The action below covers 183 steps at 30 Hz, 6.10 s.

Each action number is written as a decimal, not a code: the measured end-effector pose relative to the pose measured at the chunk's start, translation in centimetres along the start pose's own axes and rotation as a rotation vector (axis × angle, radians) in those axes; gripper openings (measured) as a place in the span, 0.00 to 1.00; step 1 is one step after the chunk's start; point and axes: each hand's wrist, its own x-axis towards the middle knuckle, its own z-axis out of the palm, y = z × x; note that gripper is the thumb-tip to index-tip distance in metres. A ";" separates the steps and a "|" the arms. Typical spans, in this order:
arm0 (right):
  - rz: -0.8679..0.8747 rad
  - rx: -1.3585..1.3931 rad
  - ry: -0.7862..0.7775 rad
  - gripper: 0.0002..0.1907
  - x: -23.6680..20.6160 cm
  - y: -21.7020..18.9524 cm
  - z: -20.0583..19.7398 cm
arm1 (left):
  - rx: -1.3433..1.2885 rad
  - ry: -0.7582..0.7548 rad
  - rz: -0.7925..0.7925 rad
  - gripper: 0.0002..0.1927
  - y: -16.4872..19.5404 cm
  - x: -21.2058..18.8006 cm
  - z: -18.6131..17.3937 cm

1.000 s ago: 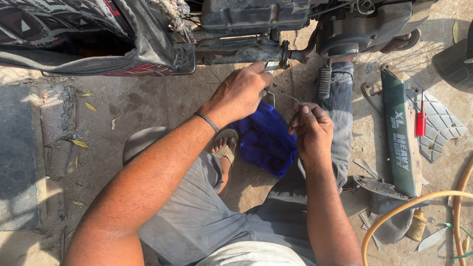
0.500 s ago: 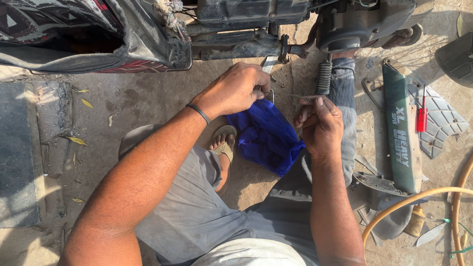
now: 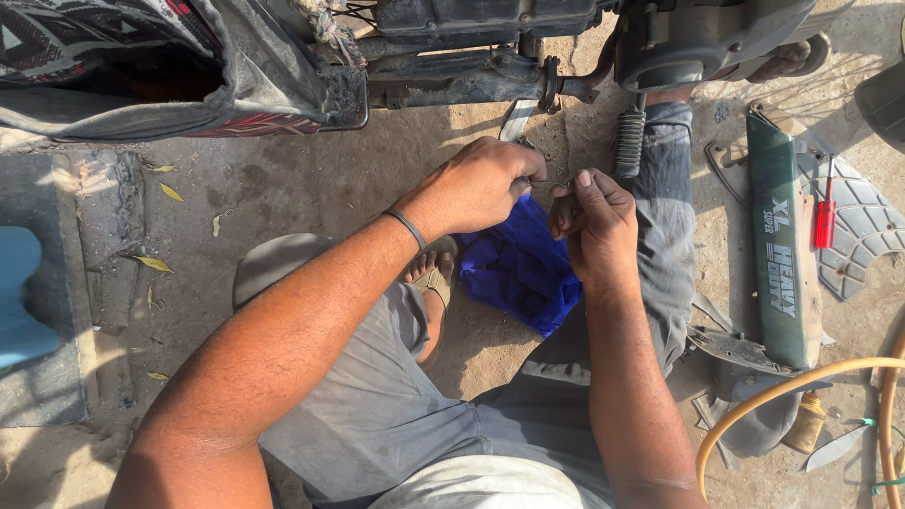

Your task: The person sits on the ground beside a motorcycle and works on components under its body panel. They use a socket wrench on a fastener, wipe or handle a blue cloth, manipulate small parts by hand, and thread a thin wire or cable near the frame.

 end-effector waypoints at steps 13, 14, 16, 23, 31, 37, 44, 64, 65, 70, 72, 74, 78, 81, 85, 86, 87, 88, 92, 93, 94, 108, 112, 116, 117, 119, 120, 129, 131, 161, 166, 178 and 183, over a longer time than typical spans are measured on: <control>-0.045 0.185 -0.064 0.15 0.6 0.9 -0.9 | -0.012 -0.055 -0.071 0.08 -0.5 1.2 -0.7; -0.053 0.155 -0.052 0.13 0.7 0.9 -1.0 | -0.007 -0.073 -0.104 0.08 -0.5 1.3 -0.7; -0.068 0.113 -0.034 0.12 0.8 1.0 -1.4 | -0.024 -0.082 -0.109 0.07 -0.4 1.5 -0.5; -0.163 0.149 0.057 0.09 1.1 1.0 -1.5 | -0.088 -0.087 -0.121 0.10 0.2 1.8 0.0; -0.126 0.136 0.028 0.08 1.0 0.3 -0.3 | -0.147 -0.152 -0.332 0.06 0.4 2.1 0.2; -0.230 -0.079 0.095 0.03 0.7 1.2 -0.2 | 0.061 0.060 -0.089 0.03 -0.9 2.0 1.5; -0.228 -0.035 0.063 0.04 0.9 1.8 -0.9 | 0.076 0.004 -0.099 0.03 -1.5 2.2 1.8; -0.566 -0.812 0.255 0.14 0.5 1.9 -1.4 | 0.339 0.100 -0.026 0.04 -0.2 2.3 1.6; -0.562 -0.836 0.287 0.15 0.5 1.9 -1.2 | 0.366 0.100 -0.006 0.01 -0.1 2.2 1.7; -0.738 -1.121 0.439 0.17 0.5 2.1 0.1 | 0.484 0.180 0.062 0.02 0.8 1.6 2.9; -0.739 -1.090 0.468 0.15 0.8 2.0 0.6 | 0.520 0.171 0.057 0.03 1.0 1.6 3.0; -0.562 -1.001 0.465 0.14 0.8 1.7 0.8 | 0.539 0.167 0.031 0.05 1.1 1.8 2.9; -0.502 -0.844 0.355 0.05 -0.1 1.3 0.9 | 0.525 0.213 0.054 0.06 0.9 1.7 2.3; -0.555 -1.015 0.338 0.03 -0.4 1.3 1.2 | 0.473 0.190 0.019 0.07 0.9 1.4 2.1; -0.585 -1.109 0.308 0.04 -0.6 1.2 1.8 | 0.497 0.181 0.019 0.08 0.5 0.8 1.8; -0.591 -1.121 0.296 0.04 -0.6 1.2 2.0 | 0.505 0.174 0.021 0.07 0.3 0.7 1.7; -0.594 -1.135 0.285 0.05 -0.7 1.3 2.2 | 0.508 0.178 0.042 0.07 0.2 0.5 1.6; -0.569 -1.081 0.268 0.04 -0.7 1.3 2.3 | 0.508 0.179 0.062 0.08 0.1 0.3 1.6; -0.461 -0.880 0.234 0.05 -1.1 2.0 2.9 | 0.498 0.224 0.117 0.11 -0.2 -0.2 1.5; -0.432 -0.833 0.234 0.06 -1.3 2.2 3.1 | 0.502 0.233 0.104 0.11 -0.3 -0.4 1.4; -0.409 -0.786 0.248 0.06 -1.6 2.3 3.2 | 0.506 0.243 0.094 0.10 -0.3 -0.6 1.2; -0.388 -0.665 0.206 0.06 -2.9 0.0 5.2 | 0.380 0.255 0.140 0.08 0.7 -1.9 -0.3; -0.322 -0.592 0.223 0.03 -2.7 0.6 4.8 | 0.429 0.294 0.185 0.08 0.4 -1.9 -0.9; -0.248 -0.497 0.236 0.05 -2.7 0.9 4.7 | 0.534 0.334 0.249 0.08 0.9 -2.4 -1.8; -0.221 -0.476 0.239 0.05 -2.7 0.7 4.8 | 0.526 0.379 0.279 0.09 1.2 -2.6 -2.0; -0.195 -0.461 0.236 0.04 -2.9 0.3 5.4 | 0.535 0.483 0.358 0.10 2.0 -3.0 -2.6; -0.187 -0.456 0.227 0.04 -2.7 0.0 5.7 | 0.566 0.473 0.355 0.09 2.3 -3.1 -2.9; -0.290 -0.517 0.165 0.06 -2.8 0.4 6.1 | 0.656 0.366 0.405 0.04 2.5 -3.4 -1.9; -0.222 -0.405 0.171 0.04 -3.1 0.4 6.1 | 0.667 0.368 0.385 0.05 2.2 -3.3 -1.9; -0.379 -0.338 0.316 0.04 -3.9 1.4 6.4 | 0.561 0.435 0.430 0.07 2.4 -2.5 -1.5; -0.240 -0.027 0.160 0.11 -4.7 0.8 7.2 | 0.577 0.423 0.419 0.04 2.1 -3.1 -2.2; -0.164 0.336 -0.092 0.19 -4.3 0.6 6.0 | 0.585 0.421 0.389 0.13 2.8 -3.5 -3.5; -0.142 0.304 -0.063 0.20 -4.6 0.1 5.4 | 0.625 0.452 0.370 0.06 1.8 -3.3 -2.9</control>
